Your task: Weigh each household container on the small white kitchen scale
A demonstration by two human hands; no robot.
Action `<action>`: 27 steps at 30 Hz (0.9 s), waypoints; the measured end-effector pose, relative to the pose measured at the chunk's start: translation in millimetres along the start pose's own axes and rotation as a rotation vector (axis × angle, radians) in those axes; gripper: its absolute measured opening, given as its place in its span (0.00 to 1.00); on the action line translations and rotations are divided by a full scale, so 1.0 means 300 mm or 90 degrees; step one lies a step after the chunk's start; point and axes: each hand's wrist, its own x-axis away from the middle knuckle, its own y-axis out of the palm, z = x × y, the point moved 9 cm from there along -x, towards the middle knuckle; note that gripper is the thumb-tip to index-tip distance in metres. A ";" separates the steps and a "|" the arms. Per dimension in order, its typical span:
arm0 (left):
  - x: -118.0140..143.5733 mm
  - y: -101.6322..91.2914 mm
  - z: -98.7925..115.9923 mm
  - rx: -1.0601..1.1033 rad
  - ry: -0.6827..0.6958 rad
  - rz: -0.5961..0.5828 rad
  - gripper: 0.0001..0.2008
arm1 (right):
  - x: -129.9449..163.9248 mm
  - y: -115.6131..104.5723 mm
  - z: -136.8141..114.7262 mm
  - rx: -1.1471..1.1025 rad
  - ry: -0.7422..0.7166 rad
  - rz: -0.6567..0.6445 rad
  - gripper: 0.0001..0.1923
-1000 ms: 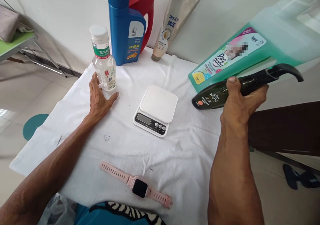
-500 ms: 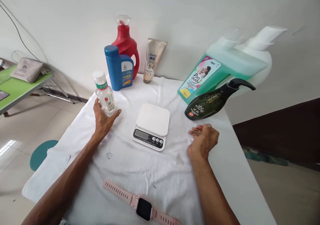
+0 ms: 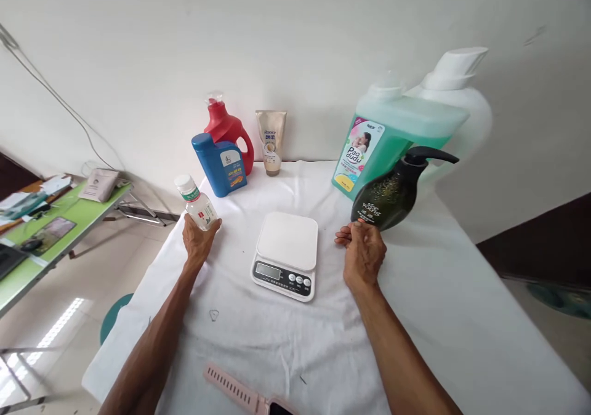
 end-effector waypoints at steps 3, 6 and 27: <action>0.016 -0.016 0.015 0.045 0.000 -0.003 0.27 | -0.002 0.017 -0.003 0.010 0.009 -0.026 0.23; 0.070 -0.023 0.052 0.096 0.028 -0.035 0.25 | 0.003 0.038 0.000 0.046 0.013 -0.059 0.21; 0.420 0.195 0.525 0.185 0.196 -0.315 0.31 | 0.022 0.060 -0.058 0.183 -0.012 -0.105 0.18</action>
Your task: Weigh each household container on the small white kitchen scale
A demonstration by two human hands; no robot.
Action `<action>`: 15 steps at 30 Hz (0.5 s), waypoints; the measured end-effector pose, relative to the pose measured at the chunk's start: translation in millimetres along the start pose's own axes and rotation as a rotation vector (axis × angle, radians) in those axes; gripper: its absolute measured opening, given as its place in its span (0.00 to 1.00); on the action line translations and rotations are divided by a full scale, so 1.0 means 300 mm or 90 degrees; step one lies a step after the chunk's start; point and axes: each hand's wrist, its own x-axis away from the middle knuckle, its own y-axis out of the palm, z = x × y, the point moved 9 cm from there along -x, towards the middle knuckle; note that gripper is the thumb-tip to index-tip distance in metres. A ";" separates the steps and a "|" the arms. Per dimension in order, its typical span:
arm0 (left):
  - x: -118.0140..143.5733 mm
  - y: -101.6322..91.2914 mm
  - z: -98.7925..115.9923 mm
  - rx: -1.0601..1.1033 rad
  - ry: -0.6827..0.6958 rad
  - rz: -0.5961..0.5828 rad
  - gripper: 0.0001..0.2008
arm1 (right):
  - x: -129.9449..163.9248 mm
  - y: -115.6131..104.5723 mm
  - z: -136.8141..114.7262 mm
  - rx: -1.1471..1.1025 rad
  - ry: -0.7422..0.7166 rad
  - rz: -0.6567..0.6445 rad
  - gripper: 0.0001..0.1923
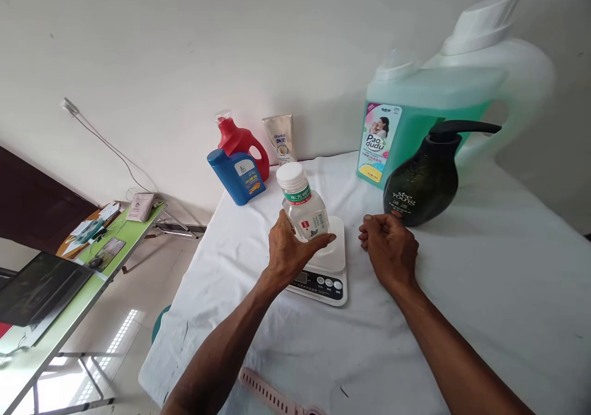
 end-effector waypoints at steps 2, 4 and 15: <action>-0.006 0.012 -0.009 -0.023 0.005 0.003 0.31 | 0.001 0.001 -0.005 0.003 0.003 -0.003 0.18; -0.010 0.019 -0.024 -0.036 -0.001 0.005 0.30 | 0.002 0.004 -0.010 0.002 0.000 -0.009 0.17; -0.021 0.038 -0.049 -0.050 -0.001 0.011 0.33 | 0.001 0.007 -0.015 0.017 -0.024 -0.017 0.18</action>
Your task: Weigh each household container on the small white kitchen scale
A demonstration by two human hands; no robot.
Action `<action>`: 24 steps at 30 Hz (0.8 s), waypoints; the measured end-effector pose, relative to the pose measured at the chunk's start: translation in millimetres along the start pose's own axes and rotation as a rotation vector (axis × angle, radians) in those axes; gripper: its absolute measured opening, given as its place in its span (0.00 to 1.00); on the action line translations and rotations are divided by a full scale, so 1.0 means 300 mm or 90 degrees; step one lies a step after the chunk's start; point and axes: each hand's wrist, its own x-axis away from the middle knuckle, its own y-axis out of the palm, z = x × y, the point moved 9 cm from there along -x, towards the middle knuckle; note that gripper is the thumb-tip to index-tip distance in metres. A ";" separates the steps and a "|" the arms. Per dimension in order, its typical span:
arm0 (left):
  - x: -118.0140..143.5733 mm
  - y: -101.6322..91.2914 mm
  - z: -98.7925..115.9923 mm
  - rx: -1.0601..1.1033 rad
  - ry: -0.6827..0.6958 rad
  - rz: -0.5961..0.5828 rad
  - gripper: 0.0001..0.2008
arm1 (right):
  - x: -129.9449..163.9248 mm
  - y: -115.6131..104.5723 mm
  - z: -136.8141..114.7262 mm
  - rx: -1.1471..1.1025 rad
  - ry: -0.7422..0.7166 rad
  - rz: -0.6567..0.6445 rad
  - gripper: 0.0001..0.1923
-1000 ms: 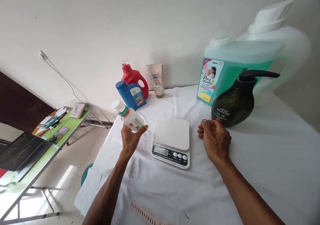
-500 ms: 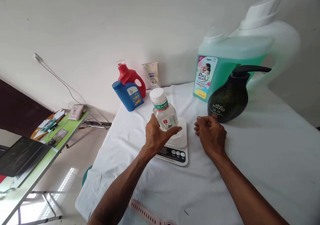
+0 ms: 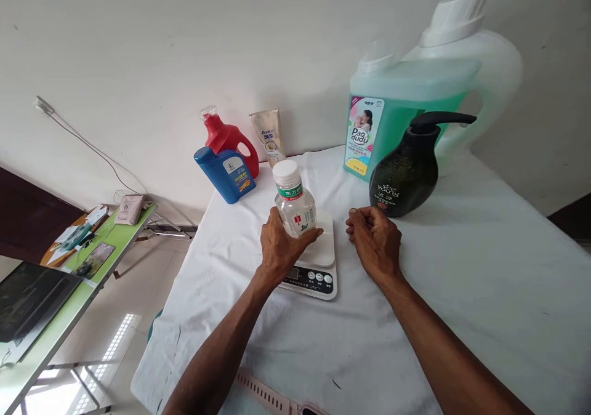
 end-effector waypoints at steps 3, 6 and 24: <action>0.003 -0.034 0.010 0.041 0.041 0.018 0.37 | 0.001 0.000 -0.002 -0.003 -0.006 -0.002 0.19; -0.015 -0.113 0.006 0.110 0.118 0.060 0.34 | 0.003 0.000 0.000 -0.009 -0.004 -0.002 0.19; -0.104 -0.231 -0.410 0.232 -0.038 0.191 0.32 | 0.008 0.007 0.018 -0.005 0.033 0.018 0.19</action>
